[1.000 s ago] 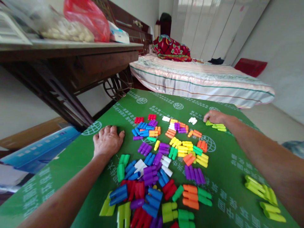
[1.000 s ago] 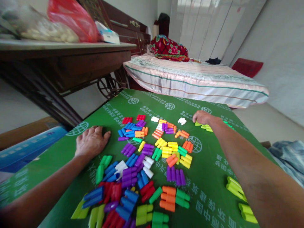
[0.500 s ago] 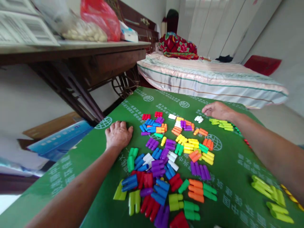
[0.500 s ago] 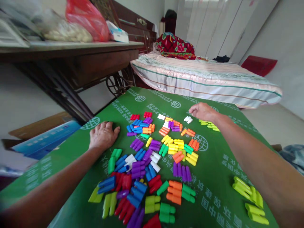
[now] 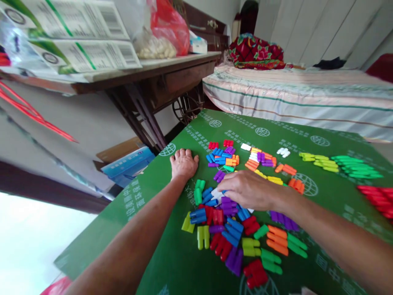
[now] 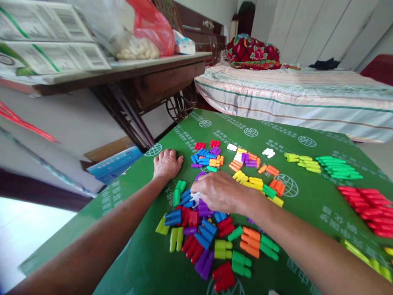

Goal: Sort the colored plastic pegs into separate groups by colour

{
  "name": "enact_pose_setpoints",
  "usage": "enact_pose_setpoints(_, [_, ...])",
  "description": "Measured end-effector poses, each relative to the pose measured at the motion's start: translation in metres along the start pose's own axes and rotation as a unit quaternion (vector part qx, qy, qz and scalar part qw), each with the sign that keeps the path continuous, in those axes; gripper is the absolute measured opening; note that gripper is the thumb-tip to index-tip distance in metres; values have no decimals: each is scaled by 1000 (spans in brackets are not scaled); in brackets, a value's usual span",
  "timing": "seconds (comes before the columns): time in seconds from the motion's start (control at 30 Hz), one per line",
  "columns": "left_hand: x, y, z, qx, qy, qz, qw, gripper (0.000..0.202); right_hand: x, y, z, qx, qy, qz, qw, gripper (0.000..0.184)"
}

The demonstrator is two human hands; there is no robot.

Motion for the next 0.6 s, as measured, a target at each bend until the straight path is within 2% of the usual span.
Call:
enact_pose_setpoints(0.17, [-1,-2,1,2,-2,6,1000,50,25,26,-64,-141,-49,-36,988,7])
enact_pose_setpoints(0.27, [-2,-4,2,4,-3,11,1000,48,41,30,-89,-177,-88,-42,979,10])
enact_pose_setpoints(0.33, [-3,-4,2,5,-4,10,1000,47,54,30,-96,-165,-119,-46,978,14])
enact_pose_setpoints(0.47, [-3,-4,3,7,-6,10,1000,48,82,31,-102,-95,-174,-26,980,11])
enact_pose_setpoints(0.6, [-2,-2,3,7,-5,4,1000,50,101,30,-104,-36,-183,-2,982,14])
Point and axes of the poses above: each hand's wrist, its own y-axis towards the middle knuckle, its own x-axis out of the palm, z = x × y, the point moved 7 cm from there along y, towards the middle knuckle, and after that the axes turned 8 degrees about -x, right-handed, at the moved point
